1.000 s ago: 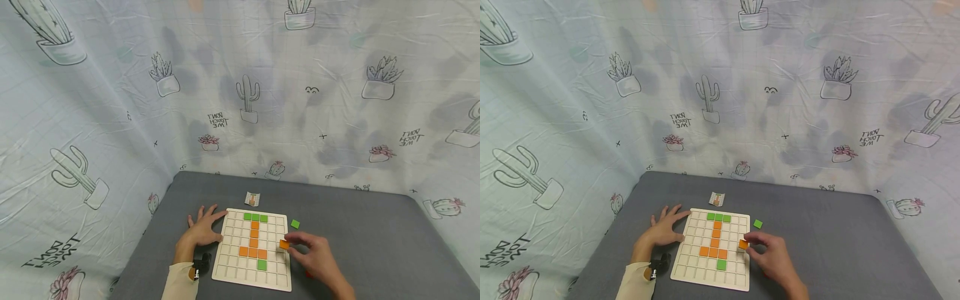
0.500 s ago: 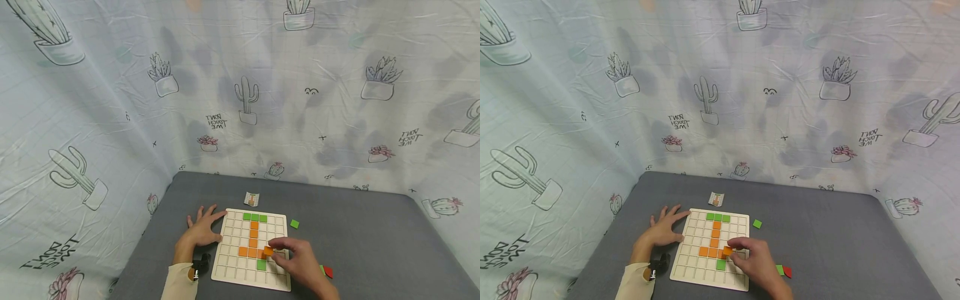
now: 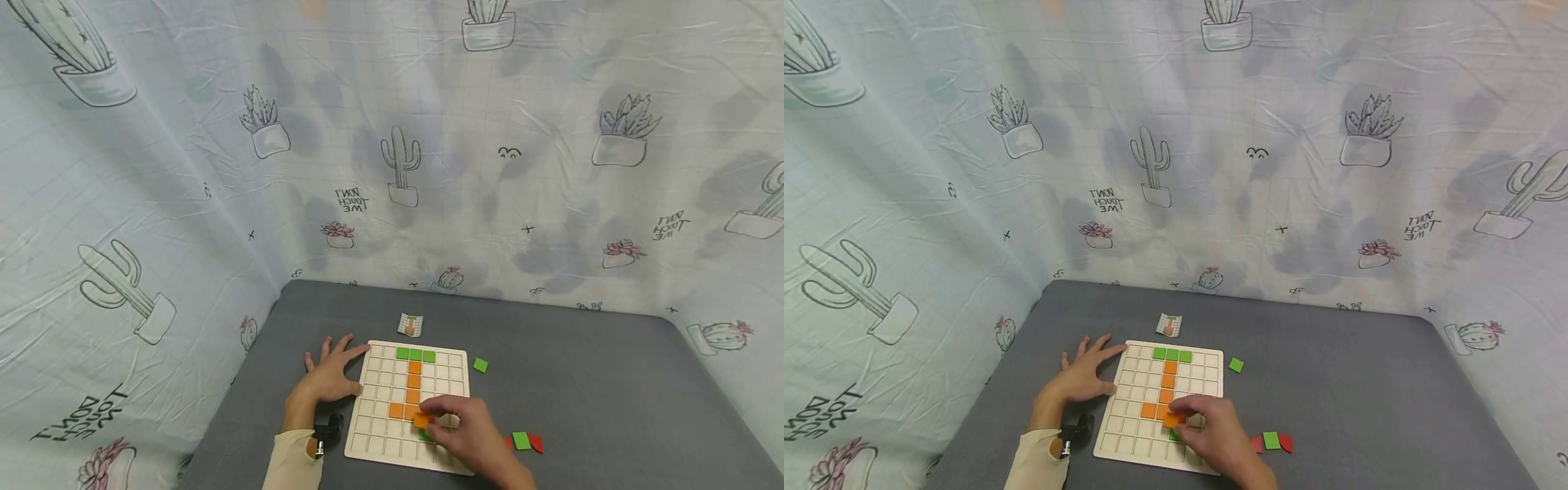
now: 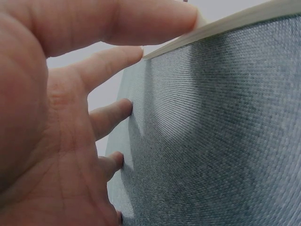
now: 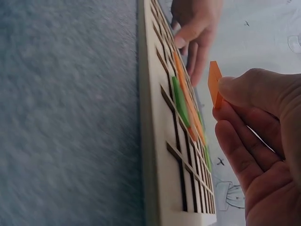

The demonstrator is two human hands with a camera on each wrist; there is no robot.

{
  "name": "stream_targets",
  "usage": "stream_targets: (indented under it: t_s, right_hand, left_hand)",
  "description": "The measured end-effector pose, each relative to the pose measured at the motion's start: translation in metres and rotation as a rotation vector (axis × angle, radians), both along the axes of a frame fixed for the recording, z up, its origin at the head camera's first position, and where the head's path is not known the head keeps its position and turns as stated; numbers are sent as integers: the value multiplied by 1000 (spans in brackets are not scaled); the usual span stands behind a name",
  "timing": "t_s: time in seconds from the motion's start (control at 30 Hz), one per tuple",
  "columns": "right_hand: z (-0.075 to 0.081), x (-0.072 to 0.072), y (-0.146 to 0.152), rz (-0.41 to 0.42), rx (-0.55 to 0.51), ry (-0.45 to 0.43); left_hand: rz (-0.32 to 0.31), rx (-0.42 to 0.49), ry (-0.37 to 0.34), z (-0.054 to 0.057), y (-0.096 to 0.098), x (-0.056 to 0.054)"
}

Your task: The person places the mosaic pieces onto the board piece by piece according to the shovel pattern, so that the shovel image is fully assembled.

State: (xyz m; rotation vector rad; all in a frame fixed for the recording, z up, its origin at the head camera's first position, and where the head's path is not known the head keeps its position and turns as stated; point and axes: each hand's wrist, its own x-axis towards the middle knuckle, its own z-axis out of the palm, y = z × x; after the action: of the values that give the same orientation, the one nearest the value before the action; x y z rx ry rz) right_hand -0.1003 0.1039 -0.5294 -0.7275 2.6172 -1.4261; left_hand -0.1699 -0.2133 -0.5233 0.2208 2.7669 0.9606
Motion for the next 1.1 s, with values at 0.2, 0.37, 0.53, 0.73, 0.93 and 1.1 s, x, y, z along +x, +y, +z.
stream_targets:
  t_s: [0.2, 0.37, 0.53, 0.73, 0.93, 1.1]
  right_hand:
    - [-7, 2, -6, 35, 1, 60]
    - [-12, 3, -10, 54, 19, 159]
    - [-14, 2, -12, 83, 54, 199]
    - [-14, 1, -13, 113, 112, 181]
    - [-12, 0, -15, 126, 153, 179]
    - [-9, 0, -16, 132, 186, 129]
  left_hand:
    - [7, -10, -6, 0, 1, 0]
    - [6, -14, -8, 0, 2, 0]
    - [6, -10, -5, 2, 2, 1]
    - [4, -19, -5, 2, 2, 1]
    - [-3, 7, -3, 0, 2, 0]
    - [-23, 54, 51, -12, -1, -1]
